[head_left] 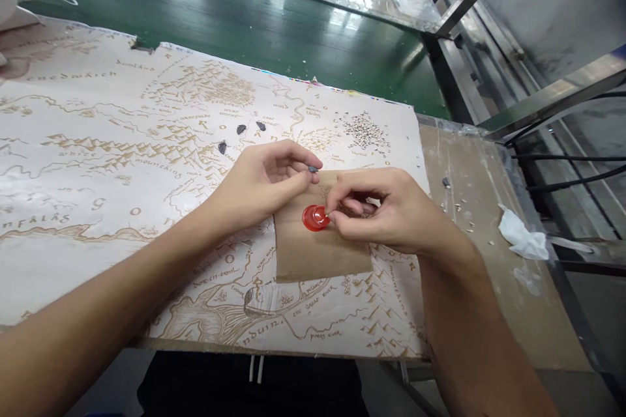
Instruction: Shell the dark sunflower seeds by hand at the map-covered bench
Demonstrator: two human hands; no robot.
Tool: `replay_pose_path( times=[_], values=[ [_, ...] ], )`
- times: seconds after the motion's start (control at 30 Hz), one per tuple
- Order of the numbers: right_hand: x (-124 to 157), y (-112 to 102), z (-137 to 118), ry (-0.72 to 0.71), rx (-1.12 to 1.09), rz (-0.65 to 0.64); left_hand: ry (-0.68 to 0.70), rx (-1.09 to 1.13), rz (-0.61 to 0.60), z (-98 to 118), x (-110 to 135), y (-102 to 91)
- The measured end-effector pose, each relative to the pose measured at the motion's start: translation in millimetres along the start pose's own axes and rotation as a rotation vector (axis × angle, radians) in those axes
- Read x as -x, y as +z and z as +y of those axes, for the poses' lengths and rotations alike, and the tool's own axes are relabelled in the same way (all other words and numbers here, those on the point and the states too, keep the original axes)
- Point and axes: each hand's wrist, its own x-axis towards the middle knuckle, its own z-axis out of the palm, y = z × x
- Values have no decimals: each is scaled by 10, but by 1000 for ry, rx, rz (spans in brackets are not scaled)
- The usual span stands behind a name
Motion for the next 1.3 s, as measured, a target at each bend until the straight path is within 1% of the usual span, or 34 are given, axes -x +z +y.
replay_pose_path(
  times=[0.13, 0.2, 0.37, 0.47, 0.53, 0.63, 0.73, 0.87, 1.03, 1.2, 1.3],
  values=[
    [-45, -24, 80, 36, 31, 201, 47, -80, 29, -4, -10, -16],
    [-78, -19, 133, 60, 52, 258, 80, -118, 44, -15, -10, -23],
    [-128, 26, 205, 57, 131, 233, 77, -128, 51, -21, 4, -21],
    [-129, 40, 212, 63, 157, 211, 50, -76, 42, -5, 7, -11],
    [-124, 38, 212, 76, 146, 225, 34, -24, 34, 0, 5, -7],
    [-121, 30, 203, 86, 41, 283, 9, 39, 25, -6, 3, -6],
    [-130, 39, 183, 103, -138, 338, -36, 91, 32, -8, 5, -4],
    [-152, 77, 175, 136, -385, 330, -29, 133, 52, 11, 7, -4],
    [-173, 99, 202, 62, -465, 356, 4, 146, 71, 13, -2, -27],
    [-179, 137, 187, 69, -578, 370, -56, 193, 77, -13, -7, -19],
    [-184, 183, 167, 59, -600, 377, -83, 252, 57, -12, -5, 9]
  ],
)
